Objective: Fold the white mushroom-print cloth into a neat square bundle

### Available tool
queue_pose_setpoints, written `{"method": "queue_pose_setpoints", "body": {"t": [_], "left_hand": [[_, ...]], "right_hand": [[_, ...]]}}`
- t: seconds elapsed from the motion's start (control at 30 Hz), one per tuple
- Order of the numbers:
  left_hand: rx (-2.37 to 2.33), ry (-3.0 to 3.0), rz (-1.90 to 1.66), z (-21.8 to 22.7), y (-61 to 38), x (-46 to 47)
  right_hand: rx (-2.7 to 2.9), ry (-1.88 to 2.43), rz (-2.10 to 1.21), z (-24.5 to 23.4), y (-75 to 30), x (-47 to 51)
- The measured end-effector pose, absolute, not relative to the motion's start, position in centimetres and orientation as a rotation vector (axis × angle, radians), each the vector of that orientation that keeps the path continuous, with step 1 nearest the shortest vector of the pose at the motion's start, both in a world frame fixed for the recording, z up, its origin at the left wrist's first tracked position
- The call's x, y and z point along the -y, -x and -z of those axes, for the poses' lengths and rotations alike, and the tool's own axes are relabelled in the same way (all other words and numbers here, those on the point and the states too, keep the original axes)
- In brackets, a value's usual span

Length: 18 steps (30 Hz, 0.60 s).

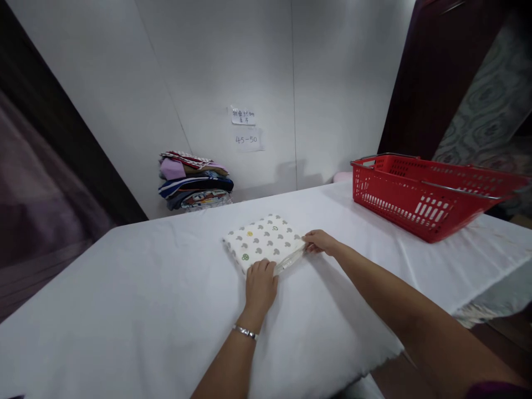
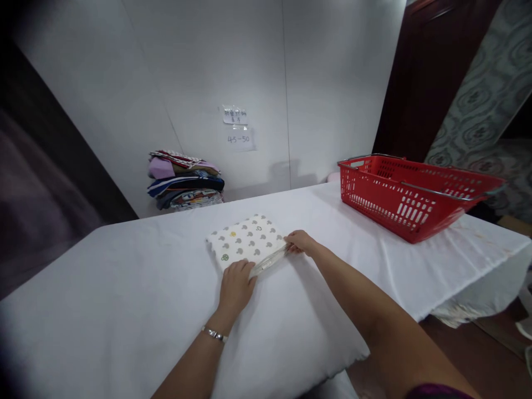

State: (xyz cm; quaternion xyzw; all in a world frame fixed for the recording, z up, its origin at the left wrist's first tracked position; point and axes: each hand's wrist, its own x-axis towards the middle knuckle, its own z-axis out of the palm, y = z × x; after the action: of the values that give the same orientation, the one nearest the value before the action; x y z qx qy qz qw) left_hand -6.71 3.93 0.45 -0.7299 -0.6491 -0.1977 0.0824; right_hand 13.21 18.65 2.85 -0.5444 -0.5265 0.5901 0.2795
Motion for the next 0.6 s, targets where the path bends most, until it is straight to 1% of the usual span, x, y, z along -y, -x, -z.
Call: {"method": "queue_pose_setpoints", "body": {"t": [0.33, 0.6], "left_hand": [[1.886, 2.143, 0.642, -0.1, 6.8, -4.0], [1.881, 2.168, 0.656, 0.0, 7.0, -3.8]], "right_hand": [[1.4, 1.498, -1.52, -2.9, -12.0, -18.2], [1.285, 1.309, -1.789, -3.4, -12.5, -17.3]]}}
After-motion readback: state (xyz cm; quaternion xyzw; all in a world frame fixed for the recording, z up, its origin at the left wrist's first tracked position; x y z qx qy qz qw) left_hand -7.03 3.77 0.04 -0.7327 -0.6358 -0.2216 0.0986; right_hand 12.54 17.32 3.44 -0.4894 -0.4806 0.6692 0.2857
